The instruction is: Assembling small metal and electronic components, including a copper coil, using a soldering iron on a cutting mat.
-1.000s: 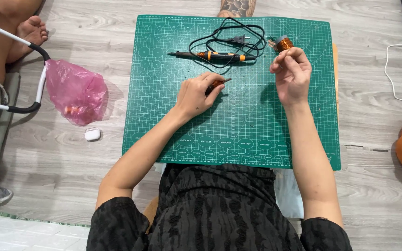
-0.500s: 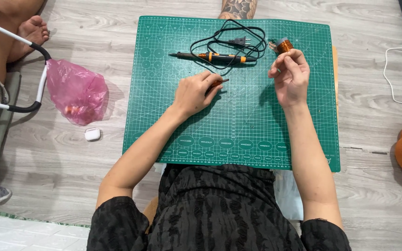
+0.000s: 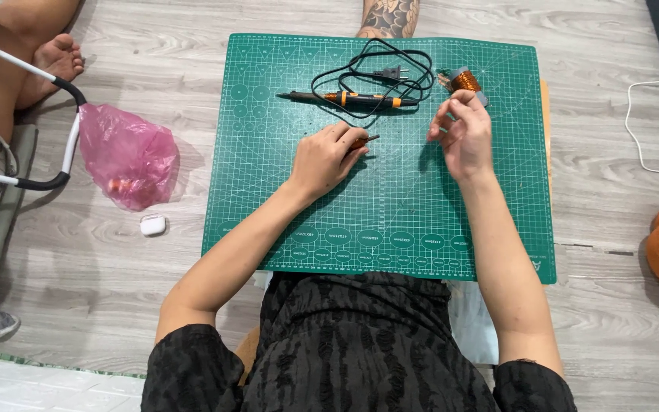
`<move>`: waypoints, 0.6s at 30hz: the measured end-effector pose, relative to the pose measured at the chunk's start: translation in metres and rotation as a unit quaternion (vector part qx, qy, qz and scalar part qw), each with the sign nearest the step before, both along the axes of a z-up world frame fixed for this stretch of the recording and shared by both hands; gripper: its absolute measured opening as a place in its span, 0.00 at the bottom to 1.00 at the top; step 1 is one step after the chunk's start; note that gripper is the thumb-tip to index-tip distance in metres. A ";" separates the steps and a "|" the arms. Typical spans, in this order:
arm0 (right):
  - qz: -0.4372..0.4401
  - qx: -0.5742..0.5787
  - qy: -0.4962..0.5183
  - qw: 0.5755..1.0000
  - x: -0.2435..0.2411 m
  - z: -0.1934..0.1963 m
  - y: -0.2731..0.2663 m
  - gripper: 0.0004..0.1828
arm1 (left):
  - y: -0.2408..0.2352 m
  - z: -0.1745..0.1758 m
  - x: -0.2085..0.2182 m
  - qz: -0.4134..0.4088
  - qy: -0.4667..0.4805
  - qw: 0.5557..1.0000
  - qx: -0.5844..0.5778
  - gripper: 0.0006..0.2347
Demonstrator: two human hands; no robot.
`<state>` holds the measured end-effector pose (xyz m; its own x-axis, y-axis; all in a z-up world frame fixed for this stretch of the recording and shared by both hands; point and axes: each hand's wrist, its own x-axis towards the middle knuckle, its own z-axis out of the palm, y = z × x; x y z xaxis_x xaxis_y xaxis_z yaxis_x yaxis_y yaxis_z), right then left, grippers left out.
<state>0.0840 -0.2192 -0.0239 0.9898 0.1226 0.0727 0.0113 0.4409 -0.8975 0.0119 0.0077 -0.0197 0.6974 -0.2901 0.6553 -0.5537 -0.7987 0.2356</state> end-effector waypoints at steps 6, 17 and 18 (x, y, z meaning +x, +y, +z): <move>-0.033 -0.134 -0.112 0.984 -0.009 0.003 0.013 0.02 | -0.001 0.005 -0.002 -0.006 0.002 1.000 -0.005 0.04; -0.254 -0.294 -0.311 0.867 -0.073 0.115 -0.015 0.06 | -0.018 0.030 -0.018 -0.014 -0.023 0.999 0.018 0.09; -0.270 -0.335 -0.381 0.818 -0.081 0.127 -0.027 0.07 | -0.020 0.030 -0.018 0.001 -0.027 0.999 0.033 0.10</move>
